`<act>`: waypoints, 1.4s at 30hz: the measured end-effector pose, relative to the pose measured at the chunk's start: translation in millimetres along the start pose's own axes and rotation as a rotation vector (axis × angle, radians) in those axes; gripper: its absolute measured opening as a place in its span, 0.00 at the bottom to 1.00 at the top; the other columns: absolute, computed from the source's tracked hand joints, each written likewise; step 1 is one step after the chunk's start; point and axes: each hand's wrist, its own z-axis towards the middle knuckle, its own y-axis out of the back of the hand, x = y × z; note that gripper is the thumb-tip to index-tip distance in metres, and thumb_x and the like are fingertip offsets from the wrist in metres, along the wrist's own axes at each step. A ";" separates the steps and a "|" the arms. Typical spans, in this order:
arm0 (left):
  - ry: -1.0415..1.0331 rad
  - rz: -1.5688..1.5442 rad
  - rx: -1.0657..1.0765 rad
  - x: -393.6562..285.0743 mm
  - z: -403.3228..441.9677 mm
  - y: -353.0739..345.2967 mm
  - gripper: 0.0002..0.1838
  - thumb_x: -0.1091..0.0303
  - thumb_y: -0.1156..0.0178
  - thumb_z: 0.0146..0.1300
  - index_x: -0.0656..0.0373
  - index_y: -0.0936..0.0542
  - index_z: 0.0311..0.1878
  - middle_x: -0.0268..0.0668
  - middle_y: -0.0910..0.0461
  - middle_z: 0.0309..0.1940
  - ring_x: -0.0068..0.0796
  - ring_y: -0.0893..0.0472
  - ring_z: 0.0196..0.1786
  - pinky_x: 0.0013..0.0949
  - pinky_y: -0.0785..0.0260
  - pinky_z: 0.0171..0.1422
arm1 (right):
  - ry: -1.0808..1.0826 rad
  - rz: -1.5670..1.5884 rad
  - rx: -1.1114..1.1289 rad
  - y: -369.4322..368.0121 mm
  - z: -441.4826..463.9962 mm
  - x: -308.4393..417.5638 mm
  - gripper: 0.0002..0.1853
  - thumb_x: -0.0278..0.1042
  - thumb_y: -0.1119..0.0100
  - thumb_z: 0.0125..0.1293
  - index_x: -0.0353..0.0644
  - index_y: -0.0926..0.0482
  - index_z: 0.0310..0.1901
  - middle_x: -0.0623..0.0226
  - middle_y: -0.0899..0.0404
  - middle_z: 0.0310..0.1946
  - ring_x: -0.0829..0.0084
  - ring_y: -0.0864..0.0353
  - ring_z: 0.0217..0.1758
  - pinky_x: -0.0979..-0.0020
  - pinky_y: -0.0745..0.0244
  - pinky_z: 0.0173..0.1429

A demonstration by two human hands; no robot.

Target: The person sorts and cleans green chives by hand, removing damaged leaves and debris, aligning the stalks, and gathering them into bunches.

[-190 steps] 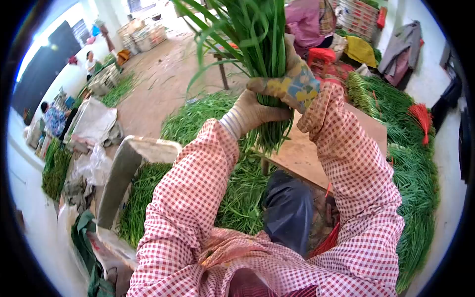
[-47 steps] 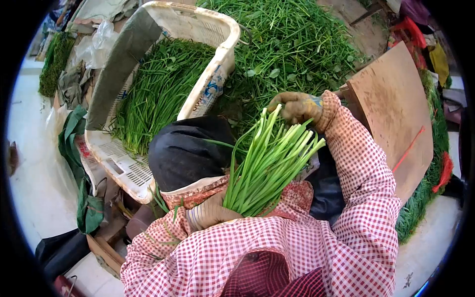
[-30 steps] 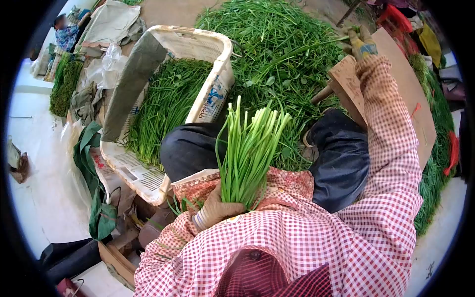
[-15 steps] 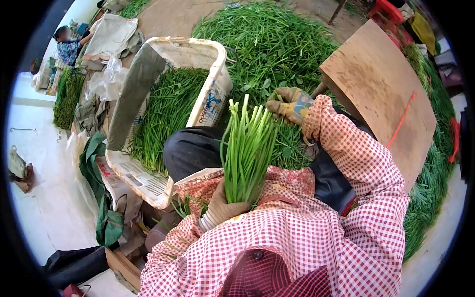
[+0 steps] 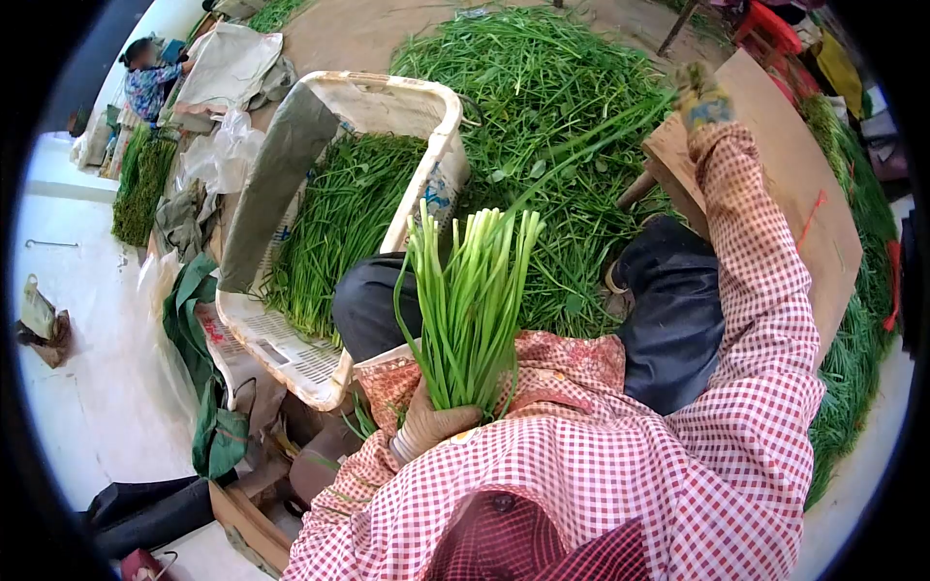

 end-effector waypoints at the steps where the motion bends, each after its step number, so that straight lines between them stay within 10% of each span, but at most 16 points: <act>1: 0.030 0.008 -0.021 -1.5 0.0 0.1 0.45 0.80 0.30 0.43 0.60 0.39 0.67 0.41 0.26 0.58 0.36 0.26 0.58 0.42 0.35 0.65 | -0.082 -0.356 0.108 4.2 -27.4 -8.6 0.15 0.38 0.51 0.69 0.36 0.26 0.49 0.58 0.23 0.42 0.65 0.26 0.44 0.69 0.27 0.47; 3: 0.066 0.031 -0.026 -3.2 4.9 -1.3 0.44 0.80 0.30 0.42 0.60 0.38 0.67 0.40 0.26 0.57 0.36 0.25 0.58 0.41 0.34 0.64 | -0.440 -0.714 0.552 45.2 -27.0 -52.5 0.23 0.52 0.51 0.69 0.39 0.26 0.51 0.63 0.22 0.36 0.72 0.25 0.32 0.74 0.30 0.30; 5: 0.062 0.075 0.004 -0.6 11.1 1.2 0.44 0.80 0.30 0.42 0.60 0.38 0.66 0.40 0.26 0.57 0.36 0.25 0.57 0.42 0.34 0.64 | -0.338 -1.160 0.678 47.1 -87.2 -82.5 0.30 0.64 0.58 0.68 0.41 0.25 0.49 0.72 0.24 0.25 0.80 0.31 0.20 0.76 0.35 0.22; 9: 0.051 0.103 0.050 0.1 17.3 3.2 0.43 0.81 0.31 0.43 0.60 0.37 0.66 0.41 0.26 0.58 0.36 0.26 0.58 0.41 0.35 0.65 | -0.853 -0.813 0.723 60.7 -133.1 -122.7 0.37 0.76 0.57 0.61 0.44 0.22 0.43 0.76 0.27 0.21 0.86 0.38 0.15 0.81 0.44 0.16; 13: 0.022 0.075 0.029 2.2 20.7 -2.5 0.42 0.81 0.31 0.43 0.61 0.37 0.65 0.41 0.26 0.58 0.36 0.26 0.59 0.41 0.34 0.65 | -1.020 -0.627 0.983 45.4 -134.5 -123.4 0.26 0.61 0.41 0.60 0.42 0.22 0.40 0.74 0.25 0.19 0.87 0.40 0.09 0.81 0.44 0.13; 16: 0.004 0.235 -0.011 3.1 21.9 -3.3 0.44 0.79 0.30 0.44 0.64 0.39 0.66 0.42 0.26 0.58 0.36 0.26 0.59 0.40 0.35 0.65 | -0.500 -1.039 0.652 28.7 -124.6 -118.5 0.14 0.43 0.43 0.66 0.40 0.19 0.42 0.68 0.22 0.26 0.78 0.24 0.24 0.78 0.29 0.20; 17: 0.009 0.229 -0.018 3.8 21.8 -2.6 0.44 0.79 0.30 0.44 0.64 0.39 0.66 0.42 0.26 0.58 0.36 0.26 0.59 0.40 0.35 0.65 | -0.195 -1.277 0.940 44.2 -68.1 -145.5 0.18 0.49 0.42 0.64 0.43 0.20 0.46 0.65 0.21 0.35 0.69 0.27 0.24 0.60 0.25 0.32; 18: -0.022 0.218 -0.015 3.9 22.9 -2.4 0.43 0.80 0.29 0.44 0.62 0.37 0.66 0.41 0.26 0.57 0.34 0.25 0.59 0.40 0.34 0.64 | -0.474 -1.063 0.591 32.9 -46.5 -121.7 0.13 0.45 0.42 0.65 0.43 0.20 0.38 0.75 0.26 0.20 0.80 0.32 0.17 0.74 0.31 0.17; 19: -0.056 0.205 -0.011 4.9 23.6 -2.3 0.42 0.80 0.29 0.43 0.60 0.36 0.65 0.40 0.25 0.57 0.33 0.25 0.58 0.40 0.34 0.63 | -0.213 -0.802 0.427 28.7 -71.8 -94.8 0.12 0.44 0.39 0.64 0.45 0.21 0.38 0.78 0.29 0.18 0.82 0.34 0.15 0.74 0.32 0.16; 21: -0.004 0.256 -0.061 10.9 26.0 2.7 0.43 0.81 0.28 0.42 0.61 0.36 0.65 0.39 0.24 0.56 0.32 0.24 0.57 0.39 0.33 0.62 | -0.198 -0.947 0.523 21.7 -70.5 -75.9 0.12 0.44 0.38 0.63 0.46 0.21 0.41 0.76 0.27 0.21 0.77 0.28 0.21 0.70 0.26 0.24; 25: 0.008 0.209 -0.032 11.4 35.0 -2.6 0.44 0.80 0.27 0.42 0.61 0.37 0.65 0.38 0.24 0.56 0.31 0.24 0.57 0.38 0.32 0.63 | 0.322 -1.776 1.501 -10.5 -148.9 -71.8 0.22 0.52 0.41 0.61 0.43 0.22 0.47 0.56 0.24 0.45 0.57 0.24 0.49 0.55 0.27 0.55; 27: 0.020 0.389 0.005 17.5 37.8 2.9 0.47 0.73 0.27 0.44 0.63 0.41 0.68 0.43 0.26 0.57 0.34 0.25 0.59 0.39 0.34 0.65 | 0.648 -1.647 1.595 -8.5 -159.4 -87.0 0.27 0.57 0.43 0.60 0.45 0.22 0.53 0.52 0.27 0.50 0.53 0.28 0.54 0.54 0.32 0.59; 32: 0.065 0.346 0.043 4.3 32.8 -4.4 0.49 0.74 0.26 0.43 0.63 0.42 0.69 0.43 0.26 0.58 0.32 0.25 0.59 0.38 0.34 0.65 | -0.320 -1.550 1.783 2.7 -153.1 -128.3 0.27 0.57 0.41 0.59 0.47 0.22 0.55 0.57 0.21 0.48 0.61 0.22 0.51 0.62 0.29 0.57; 38: 0.059 0.361 0.124 1.6 38.8 1.4 0.53 0.71 0.26 0.43 0.62 0.46 0.72 0.43 0.31 0.63 0.34 0.30 0.64 0.37 0.41 0.70 | -0.204 -2.020 1.308 -10.0 -135.7 -126.8 0.20 0.43 0.57 0.73 0.48 0.31 0.62 0.61 0.25 0.56 0.62 0.25 0.58 0.62 0.29 0.64; 41: 0.010 0.395 0.096 6.6 38.4 5.4 0.51 0.71 0.24 0.43 0.63 0.44 0.70 0.41 0.31 0.62 0.31 0.30 0.63 0.37 0.40 0.69 | -0.086 -1.960 0.869 12.6 -54.3 -133.7 0.12 0.30 0.49 0.69 0.42 0.26 0.53 0.53 0.25 0.50 0.65 0.23 0.45 0.68 0.23 0.51; 42: 0.010 0.389 0.091 7.3 39.3 6.9 0.51 0.71 0.24 0.43 0.63 0.44 0.70 0.41 0.31 0.62 0.31 0.30 0.63 0.37 0.40 0.69 | 0.267 -1.974 0.816 28.5 -37.3 -133.3 0.22 0.36 0.43 0.67 0.45 0.31 0.61 0.50 0.31 0.58 0.57 0.28 0.59 0.61 0.28 0.60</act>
